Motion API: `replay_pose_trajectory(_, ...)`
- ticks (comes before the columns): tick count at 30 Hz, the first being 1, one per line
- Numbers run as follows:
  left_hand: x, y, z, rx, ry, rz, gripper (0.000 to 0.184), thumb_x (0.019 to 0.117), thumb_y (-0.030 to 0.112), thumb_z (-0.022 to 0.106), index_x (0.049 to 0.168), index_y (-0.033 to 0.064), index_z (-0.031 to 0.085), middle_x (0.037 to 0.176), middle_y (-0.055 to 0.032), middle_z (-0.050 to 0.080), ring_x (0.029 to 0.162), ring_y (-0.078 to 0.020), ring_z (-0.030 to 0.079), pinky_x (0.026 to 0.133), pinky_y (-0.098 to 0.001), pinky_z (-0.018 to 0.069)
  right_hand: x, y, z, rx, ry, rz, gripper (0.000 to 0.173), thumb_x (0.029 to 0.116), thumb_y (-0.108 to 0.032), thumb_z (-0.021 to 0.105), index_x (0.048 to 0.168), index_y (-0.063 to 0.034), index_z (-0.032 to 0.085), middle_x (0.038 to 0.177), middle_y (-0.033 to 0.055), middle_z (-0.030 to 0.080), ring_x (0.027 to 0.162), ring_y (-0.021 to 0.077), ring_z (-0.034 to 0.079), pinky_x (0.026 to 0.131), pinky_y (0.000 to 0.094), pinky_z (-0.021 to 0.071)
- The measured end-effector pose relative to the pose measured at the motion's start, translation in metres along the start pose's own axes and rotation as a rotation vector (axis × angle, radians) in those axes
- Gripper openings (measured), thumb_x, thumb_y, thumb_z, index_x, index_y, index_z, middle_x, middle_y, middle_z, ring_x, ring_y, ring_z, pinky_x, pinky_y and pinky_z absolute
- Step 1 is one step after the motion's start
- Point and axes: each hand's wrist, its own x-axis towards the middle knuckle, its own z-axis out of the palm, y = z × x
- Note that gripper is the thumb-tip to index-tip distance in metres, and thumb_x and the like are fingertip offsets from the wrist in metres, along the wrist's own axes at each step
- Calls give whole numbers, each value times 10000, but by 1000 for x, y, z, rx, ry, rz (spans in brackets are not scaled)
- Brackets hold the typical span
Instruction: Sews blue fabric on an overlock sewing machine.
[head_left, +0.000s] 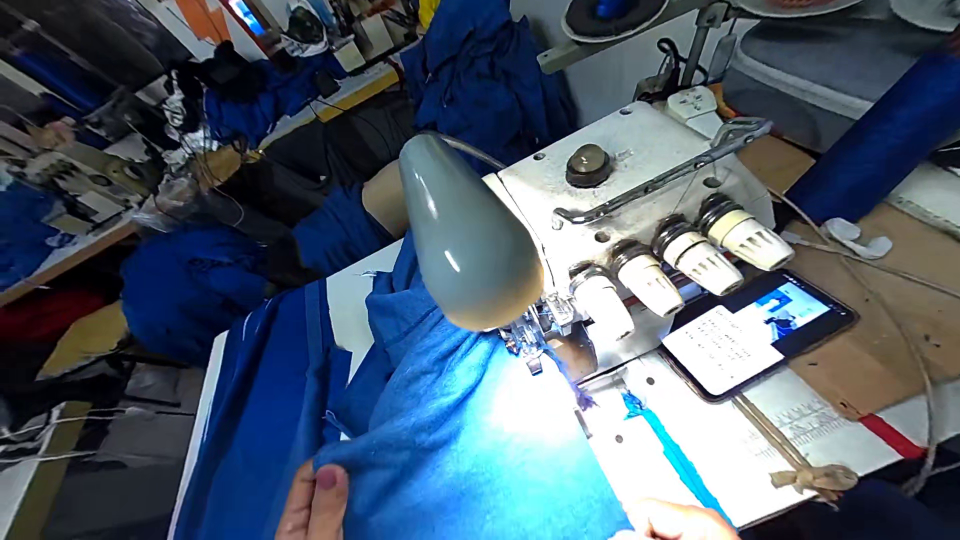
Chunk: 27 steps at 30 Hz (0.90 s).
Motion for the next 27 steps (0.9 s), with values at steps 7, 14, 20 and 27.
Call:
replay_pose_trajectory(7,45,-22,8,53,73,-59,290,1072,96,433,1332,39,549,1063,78,720,939,-21,710,845,-228,608,55,0,7,-145,113,-114,195,950,-178,664,786,-75,684,670,-95,560,599,-96,465,549,91,386)
replay_pose_trajectory(14,43,-30,2,74,-171,-215,1049,853,300,794,1593,296,51,1332,27,566,1028,-102,692,800,-296,626,57,-2,14,-150,164,-108,167,926,-240,730,802,-128,724,716,-91,649,664,-56,582,622,114,485)
replay_pose_trajectory(20,45,-22,-24,337,-15,168,808,942,170,717,1581,90,229,1404,14,509,1130,-44,616,939,-256,549,8,16,12,-135,154,-135,210,939,-206,714,750,-116,704,700,-70,600,635,-32,546,568,106,455)
replay_pose_trajectory(27,-43,-34,33,372,-15,64,640,1005,300,607,1373,-170,378,1280,-191,529,1054,-121,595,819,-280,543,-9,-7,12,-33,110,-104,229,975,-90,626,763,-9,653,767,-39,610,679,-83,518,606,95,422)
